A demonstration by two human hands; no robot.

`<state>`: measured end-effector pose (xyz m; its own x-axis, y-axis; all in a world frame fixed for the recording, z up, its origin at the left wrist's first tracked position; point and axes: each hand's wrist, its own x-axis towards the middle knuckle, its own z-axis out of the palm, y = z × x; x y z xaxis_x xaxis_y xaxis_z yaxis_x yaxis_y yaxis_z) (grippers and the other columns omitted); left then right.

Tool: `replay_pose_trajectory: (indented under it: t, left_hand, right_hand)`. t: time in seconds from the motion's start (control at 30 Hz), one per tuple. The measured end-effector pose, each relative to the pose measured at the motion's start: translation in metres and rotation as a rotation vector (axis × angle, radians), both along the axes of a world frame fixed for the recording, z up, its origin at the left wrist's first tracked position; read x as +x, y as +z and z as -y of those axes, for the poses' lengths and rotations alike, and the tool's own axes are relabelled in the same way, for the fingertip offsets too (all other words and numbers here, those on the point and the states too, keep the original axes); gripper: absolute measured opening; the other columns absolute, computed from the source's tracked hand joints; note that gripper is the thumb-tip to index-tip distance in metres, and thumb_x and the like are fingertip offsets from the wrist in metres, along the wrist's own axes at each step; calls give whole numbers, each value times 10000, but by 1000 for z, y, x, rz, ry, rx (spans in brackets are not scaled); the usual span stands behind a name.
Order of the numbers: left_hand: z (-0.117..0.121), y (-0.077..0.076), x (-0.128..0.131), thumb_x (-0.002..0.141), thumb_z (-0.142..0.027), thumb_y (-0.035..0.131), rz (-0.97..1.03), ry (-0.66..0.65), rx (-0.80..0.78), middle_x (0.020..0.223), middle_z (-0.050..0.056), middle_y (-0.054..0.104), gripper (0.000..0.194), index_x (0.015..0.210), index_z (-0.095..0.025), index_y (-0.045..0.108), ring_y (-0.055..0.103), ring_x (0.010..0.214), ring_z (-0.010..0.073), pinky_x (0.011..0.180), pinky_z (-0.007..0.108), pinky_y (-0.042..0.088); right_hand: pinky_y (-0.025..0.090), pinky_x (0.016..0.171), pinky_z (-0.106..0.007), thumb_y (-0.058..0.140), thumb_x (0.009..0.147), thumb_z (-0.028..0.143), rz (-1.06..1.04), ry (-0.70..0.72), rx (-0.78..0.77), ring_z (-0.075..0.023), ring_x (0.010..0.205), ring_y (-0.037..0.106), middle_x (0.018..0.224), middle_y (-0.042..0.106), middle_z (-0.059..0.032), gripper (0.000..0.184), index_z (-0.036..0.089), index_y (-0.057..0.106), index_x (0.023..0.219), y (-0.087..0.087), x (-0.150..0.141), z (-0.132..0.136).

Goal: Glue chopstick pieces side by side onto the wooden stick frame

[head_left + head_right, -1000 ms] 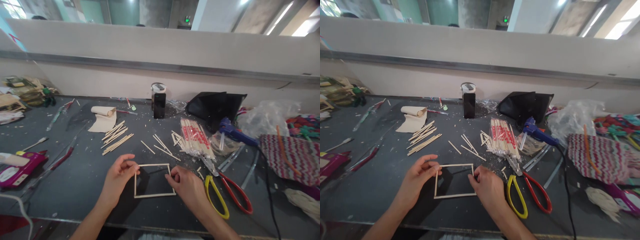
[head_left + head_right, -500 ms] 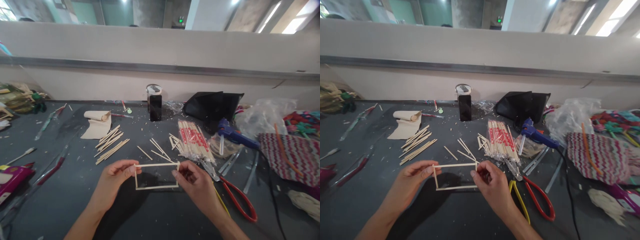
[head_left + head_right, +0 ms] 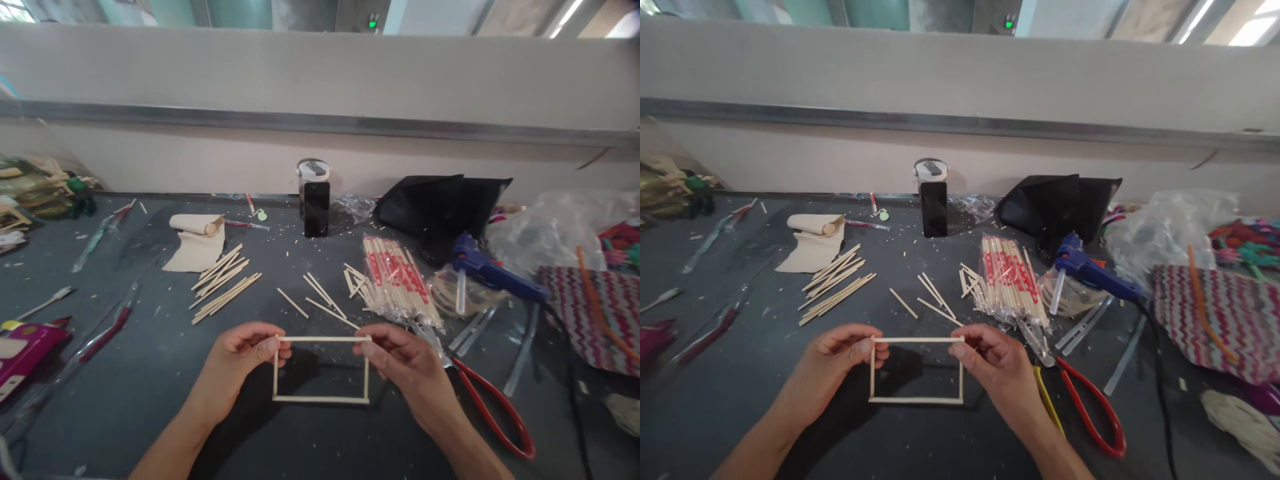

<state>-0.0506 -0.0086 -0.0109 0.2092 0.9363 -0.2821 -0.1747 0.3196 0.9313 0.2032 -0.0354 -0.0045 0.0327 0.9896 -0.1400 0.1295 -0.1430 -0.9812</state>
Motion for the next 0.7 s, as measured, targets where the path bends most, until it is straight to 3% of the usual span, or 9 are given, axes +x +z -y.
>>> replay_pose_trajectory:
  t: [0.23,0.37,0.53,0.7]
  left_hand:
    - [1,-1,-2,774,-252,707,170,-36,-30,785,76,743,149,874,-143,695,697,716,181,670,292,568]
    - [2,-2,-4,795,-258,686,166,-94,-38,808,80,741,160,905,-142,696,697,756,185,707,301,567]
    - [2,-1,-4,769,-307,704,11,-62,13,792,69,740,201,905,-158,699,695,750,193,721,317,559]
    - [2,0,-3,726,-333,718,-290,-40,95,722,29,708,212,864,-172,726,647,677,134,675,237,514]
  right_hand:
    - [410,535,-191,675,791,425,-26,25,-65,-95,602,516,842,725,-61,304,195,686,990,-9,7,4]
    - [406,532,-194,670,792,435,-11,14,-57,-96,600,506,841,724,-60,315,194,687,995,-11,6,3]
    - [398,513,-191,669,780,465,7,11,-70,-88,569,483,816,721,-58,343,184,688,977,-8,4,1]
    - [372,473,-183,664,773,467,34,11,-98,-106,602,514,812,721,-67,353,174,688,969,-9,4,-3]
